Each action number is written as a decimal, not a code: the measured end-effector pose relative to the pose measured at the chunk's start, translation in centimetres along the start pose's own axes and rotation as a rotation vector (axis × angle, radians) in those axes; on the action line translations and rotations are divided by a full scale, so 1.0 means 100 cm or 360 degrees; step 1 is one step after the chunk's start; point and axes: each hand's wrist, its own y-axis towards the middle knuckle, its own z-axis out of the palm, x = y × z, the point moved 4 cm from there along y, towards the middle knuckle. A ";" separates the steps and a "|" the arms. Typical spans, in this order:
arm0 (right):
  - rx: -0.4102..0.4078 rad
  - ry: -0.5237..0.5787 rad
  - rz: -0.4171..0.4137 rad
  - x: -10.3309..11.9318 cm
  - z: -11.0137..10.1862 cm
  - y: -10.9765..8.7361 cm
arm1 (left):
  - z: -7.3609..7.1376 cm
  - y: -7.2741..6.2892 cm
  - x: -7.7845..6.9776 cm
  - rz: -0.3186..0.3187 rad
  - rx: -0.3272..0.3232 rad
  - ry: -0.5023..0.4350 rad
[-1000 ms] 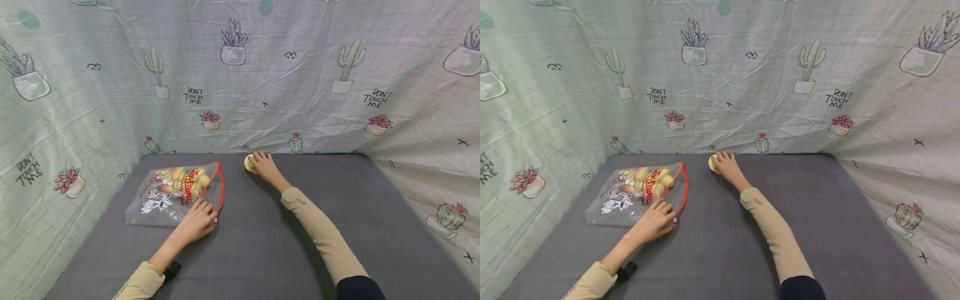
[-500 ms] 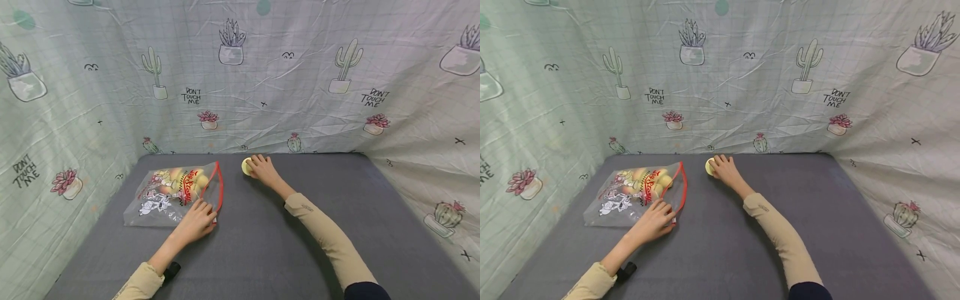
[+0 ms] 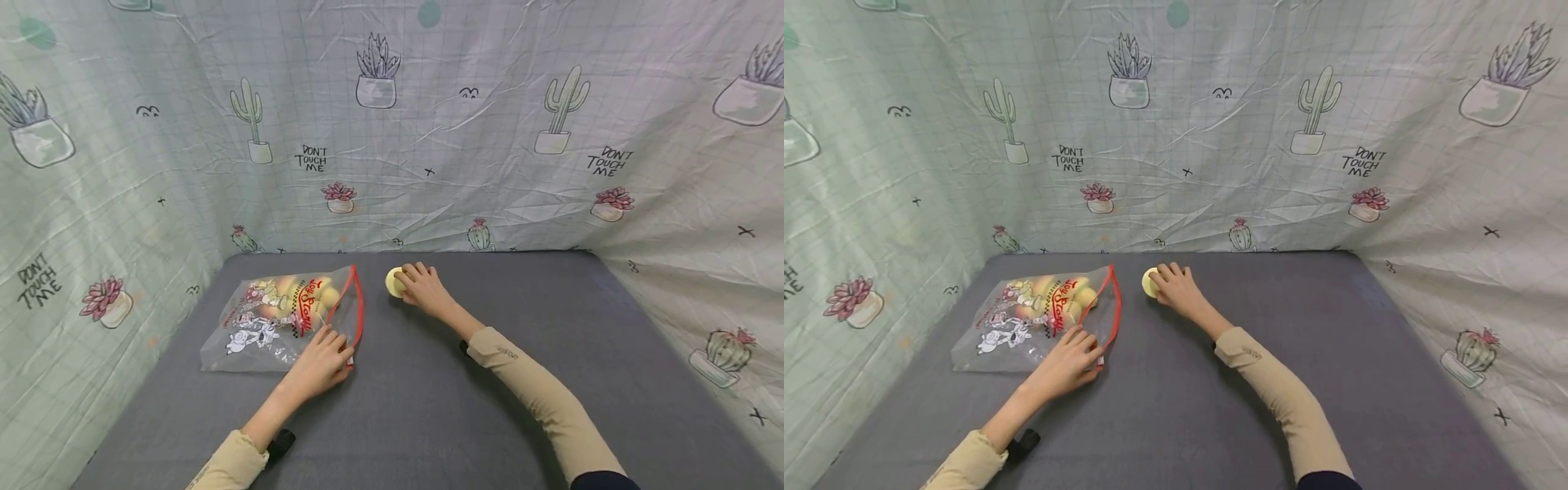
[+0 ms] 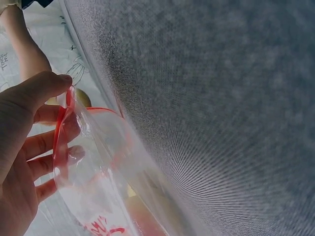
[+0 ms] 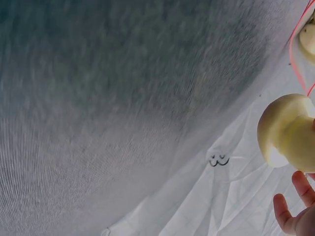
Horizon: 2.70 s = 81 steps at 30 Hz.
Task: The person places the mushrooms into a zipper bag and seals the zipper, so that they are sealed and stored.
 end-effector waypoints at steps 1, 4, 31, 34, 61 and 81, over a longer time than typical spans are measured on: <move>0.0006 0.0012 -0.0004 0.002 -0.001 -0.001 | 0.000 0.000 0.000 -0.0001 0.0000 -0.0004; 0.0020 0.0046 -0.0010 0.006 -0.002 -0.002 | 0.000 -0.001 0.000 -0.0006 0.0005 -0.0016; 0.0012 0.0218 -0.0082 0.041 -0.005 -0.008 | -0.004 0.000 -0.002 -0.0022 0.0010 -0.0004; 0.0017 0.0224 -0.0087 0.045 -0.006 -0.008 | -0.004 0.000 -0.002 -0.0019 0.0005 0.0008; 0.0149 0.0267 -0.0218 0.086 -0.007 0.004 | -0.005 -0.001 -0.004 -0.0043 -0.0003 0.0025; 0.0266 0.0141 -0.0289 0.100 0.002 0.013 | -0.005 0.000 -0.002 -0.0031 -0.0013 0.0017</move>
